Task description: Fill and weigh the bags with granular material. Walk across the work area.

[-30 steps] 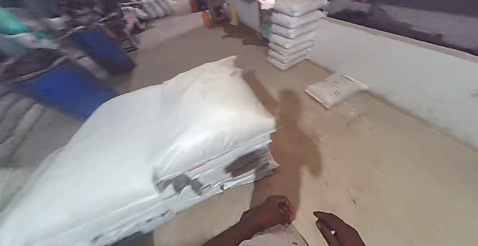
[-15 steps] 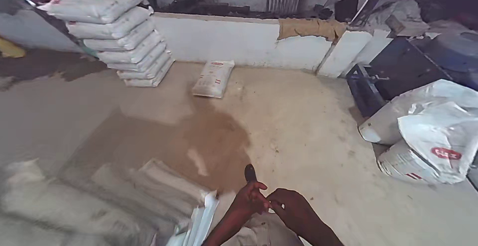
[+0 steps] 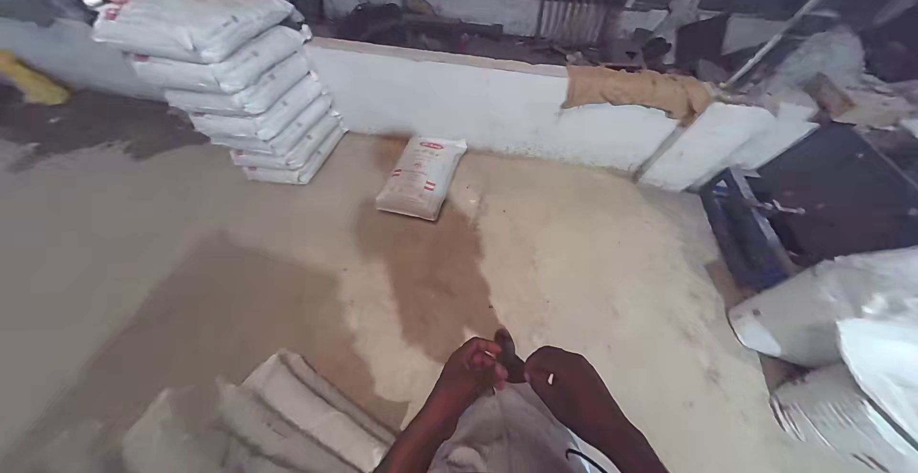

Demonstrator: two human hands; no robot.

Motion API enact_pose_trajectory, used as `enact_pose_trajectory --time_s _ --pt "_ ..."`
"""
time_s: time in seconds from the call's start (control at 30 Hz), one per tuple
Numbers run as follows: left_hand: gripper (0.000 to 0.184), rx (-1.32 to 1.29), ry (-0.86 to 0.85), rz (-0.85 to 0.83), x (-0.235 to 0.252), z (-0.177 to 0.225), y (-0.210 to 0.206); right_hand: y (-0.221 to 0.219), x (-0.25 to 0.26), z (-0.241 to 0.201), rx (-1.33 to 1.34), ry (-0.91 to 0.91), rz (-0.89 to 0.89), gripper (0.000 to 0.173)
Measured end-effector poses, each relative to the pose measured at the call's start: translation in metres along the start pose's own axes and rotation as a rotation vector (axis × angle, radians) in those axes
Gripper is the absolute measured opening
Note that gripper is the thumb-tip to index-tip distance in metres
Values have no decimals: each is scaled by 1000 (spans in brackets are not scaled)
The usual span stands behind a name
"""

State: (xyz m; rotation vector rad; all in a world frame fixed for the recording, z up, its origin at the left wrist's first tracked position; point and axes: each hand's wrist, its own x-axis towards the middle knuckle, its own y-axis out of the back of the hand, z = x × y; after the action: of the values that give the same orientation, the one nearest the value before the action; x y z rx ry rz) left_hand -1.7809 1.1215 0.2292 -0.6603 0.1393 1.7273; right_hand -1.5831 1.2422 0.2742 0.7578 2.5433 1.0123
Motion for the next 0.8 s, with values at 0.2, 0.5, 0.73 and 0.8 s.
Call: enact_pose_trajectory --time_s 0.2,0.5,0.73,0.8 --pt "30 -113 160 210 61 4 79 13 138 8 -34 -82 -256 24" --pt "34 -224 230 686 138 35 226 3 398 -32 -95 242 -608 25" --pt "32 -348 296 1082 109 -8 296 -31 548 -101 -268 456 -839 23" --pt "34 -371 395 1107 105 -34 302 -55 574 -122 -307 480 -914 23"
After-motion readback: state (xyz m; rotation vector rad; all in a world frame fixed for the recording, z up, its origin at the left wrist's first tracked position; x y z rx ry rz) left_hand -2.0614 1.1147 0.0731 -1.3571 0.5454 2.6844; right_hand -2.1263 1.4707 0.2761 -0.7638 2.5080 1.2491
